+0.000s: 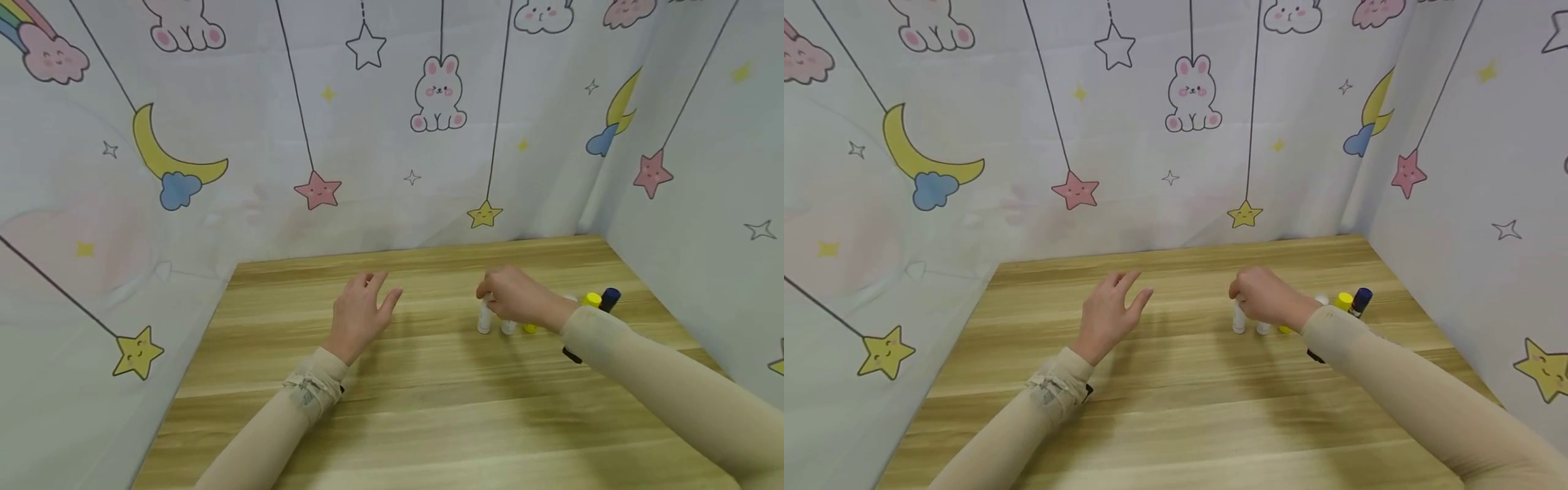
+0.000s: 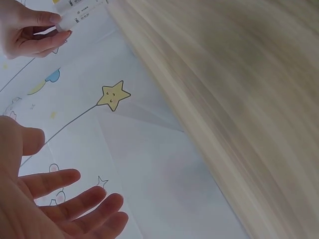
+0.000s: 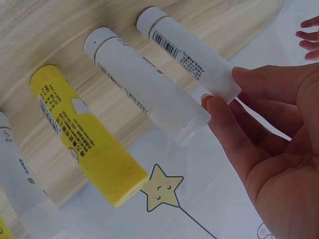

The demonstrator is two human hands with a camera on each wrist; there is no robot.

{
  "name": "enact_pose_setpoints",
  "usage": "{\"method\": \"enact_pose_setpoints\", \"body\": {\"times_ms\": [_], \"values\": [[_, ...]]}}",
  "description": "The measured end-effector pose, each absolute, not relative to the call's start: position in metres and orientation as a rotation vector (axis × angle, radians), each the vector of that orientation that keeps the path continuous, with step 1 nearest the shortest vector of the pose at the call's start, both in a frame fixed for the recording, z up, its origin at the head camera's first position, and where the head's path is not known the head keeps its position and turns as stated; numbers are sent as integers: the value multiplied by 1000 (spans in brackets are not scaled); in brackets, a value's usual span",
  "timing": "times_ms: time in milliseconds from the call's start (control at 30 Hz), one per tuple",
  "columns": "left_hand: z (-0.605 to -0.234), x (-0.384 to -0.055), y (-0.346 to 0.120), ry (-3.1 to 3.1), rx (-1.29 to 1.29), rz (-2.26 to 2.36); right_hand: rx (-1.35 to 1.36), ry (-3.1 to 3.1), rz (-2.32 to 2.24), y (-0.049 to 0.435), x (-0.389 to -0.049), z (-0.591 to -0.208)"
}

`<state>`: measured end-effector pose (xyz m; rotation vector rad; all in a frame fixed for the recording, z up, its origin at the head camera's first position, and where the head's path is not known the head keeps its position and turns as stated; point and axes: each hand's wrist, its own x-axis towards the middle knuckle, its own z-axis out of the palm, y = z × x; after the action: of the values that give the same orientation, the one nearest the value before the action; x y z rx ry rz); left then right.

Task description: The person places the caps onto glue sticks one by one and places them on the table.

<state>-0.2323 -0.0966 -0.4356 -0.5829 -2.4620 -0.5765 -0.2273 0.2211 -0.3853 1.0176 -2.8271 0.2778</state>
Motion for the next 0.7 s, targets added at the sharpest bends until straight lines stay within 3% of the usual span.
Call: {"method": "enact_pose_setpoints", "body": {"times_ms": [700], "values": [[-439, -229, -97, -2464, -594, -600, 1020, -2859, 361, 224, -222, -396]]}}
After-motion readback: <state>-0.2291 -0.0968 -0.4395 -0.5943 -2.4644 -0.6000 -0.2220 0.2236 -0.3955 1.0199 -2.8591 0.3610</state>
